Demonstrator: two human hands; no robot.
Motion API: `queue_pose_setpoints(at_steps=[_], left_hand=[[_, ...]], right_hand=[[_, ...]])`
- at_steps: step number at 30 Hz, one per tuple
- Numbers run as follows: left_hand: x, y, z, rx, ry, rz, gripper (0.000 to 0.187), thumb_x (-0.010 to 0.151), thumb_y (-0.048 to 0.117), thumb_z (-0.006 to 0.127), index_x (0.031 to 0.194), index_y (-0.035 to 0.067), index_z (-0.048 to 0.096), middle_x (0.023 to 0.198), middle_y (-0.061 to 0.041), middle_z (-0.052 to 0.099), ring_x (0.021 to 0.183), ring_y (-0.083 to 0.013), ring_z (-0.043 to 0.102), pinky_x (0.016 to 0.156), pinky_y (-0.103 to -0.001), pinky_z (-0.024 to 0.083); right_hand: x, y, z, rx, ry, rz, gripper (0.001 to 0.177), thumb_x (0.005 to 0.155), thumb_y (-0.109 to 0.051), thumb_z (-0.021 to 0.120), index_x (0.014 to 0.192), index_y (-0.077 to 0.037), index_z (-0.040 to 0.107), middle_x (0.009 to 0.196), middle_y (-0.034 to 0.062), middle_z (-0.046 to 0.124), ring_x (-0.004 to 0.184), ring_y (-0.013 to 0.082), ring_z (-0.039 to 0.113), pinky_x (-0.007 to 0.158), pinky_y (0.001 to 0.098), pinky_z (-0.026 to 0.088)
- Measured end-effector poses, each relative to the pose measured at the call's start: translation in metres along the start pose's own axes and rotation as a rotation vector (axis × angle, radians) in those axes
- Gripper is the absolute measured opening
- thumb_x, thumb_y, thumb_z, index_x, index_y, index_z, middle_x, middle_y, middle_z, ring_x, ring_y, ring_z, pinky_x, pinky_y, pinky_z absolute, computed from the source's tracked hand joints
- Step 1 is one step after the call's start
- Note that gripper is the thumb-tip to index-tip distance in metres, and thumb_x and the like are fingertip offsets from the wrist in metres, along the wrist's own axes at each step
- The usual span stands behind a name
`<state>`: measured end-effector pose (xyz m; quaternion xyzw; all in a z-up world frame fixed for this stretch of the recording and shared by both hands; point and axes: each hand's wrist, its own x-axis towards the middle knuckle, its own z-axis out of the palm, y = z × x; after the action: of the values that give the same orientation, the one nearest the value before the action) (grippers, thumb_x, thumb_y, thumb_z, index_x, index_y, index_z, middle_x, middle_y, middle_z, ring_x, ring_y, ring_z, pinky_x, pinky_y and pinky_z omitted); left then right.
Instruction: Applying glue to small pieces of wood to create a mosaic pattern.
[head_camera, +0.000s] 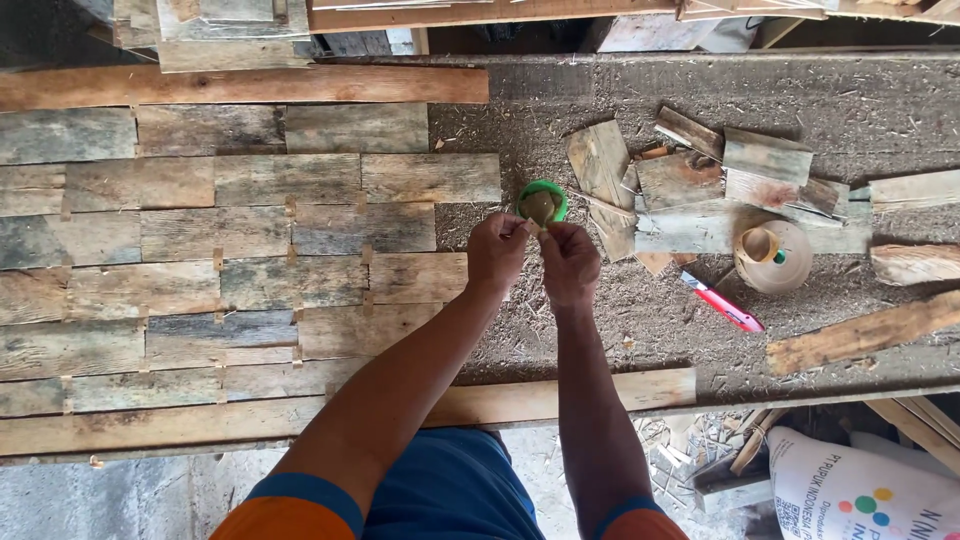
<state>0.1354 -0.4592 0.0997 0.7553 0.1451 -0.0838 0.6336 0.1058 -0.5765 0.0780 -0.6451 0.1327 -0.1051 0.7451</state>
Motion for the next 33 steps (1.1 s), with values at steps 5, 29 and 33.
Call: queue_pose_setpoints(at_steps=[5, 29, 33], left_hand=[[0.012, -0.003, 0.006, 0.151, 0.041, 0.05, 0.018, 0.096, 0.023, 0.072, 0.104, 0.009, 0.077, 0.094, -0.01, 0.078, 0.078, -0.0192, 0.075, 0.069, -0.032, 0.059], [0.057, -0.042, 0.044, 0.171, 0.205, -0.092, 0.048, 0.08, 0.037, 0.086, 0.109, 0.0, 0.074, 0.111, -0.016, 0.074, 0.103, -0.0292, 0.072, 0.093, -0.042, 0.056], [0.061, -0.055, 0.05, 0.175, 0.222, -0.144, 0.05, 0.079, 0.038, 0.086, 0.111, 0.001, 0.074, 0.113, -0.015, 0.073, 0.105, -0.0285, 0.072, 0.093, -0.042, 0.056]], right_hand=[[0.031, 0.022, -0.002, -0.161, 0.092, -0.033, 0.021, 0.092, 0.002, 0.075, 0.108, 0.002, 0.062, 0.088, 0.0052, 0.07, 0.073, 0.0054, 0.063, 0.061, 0.0186, 0.051], [0.041, 0.014, 0.011, -0.616, 0.217, 0.033, 0.036, 0.087, -0.01, 0.08, 0.109, -0.001, 0.054, 0.078, 0.0084, 0.074, 0.065, 0.014, 0.07, 0.057, 0.0293, 0.056], [0.038, 0.017, -0.002, -0.647, 0.228, 0.008, 0.034, 0.088, -0.006, 0.078, 0.108, 0.0, 0.052, 0.081, 0.0095, 0.074, 0.067, 0.0128, 0.071, 0.058, 0.0269, 0.058]])
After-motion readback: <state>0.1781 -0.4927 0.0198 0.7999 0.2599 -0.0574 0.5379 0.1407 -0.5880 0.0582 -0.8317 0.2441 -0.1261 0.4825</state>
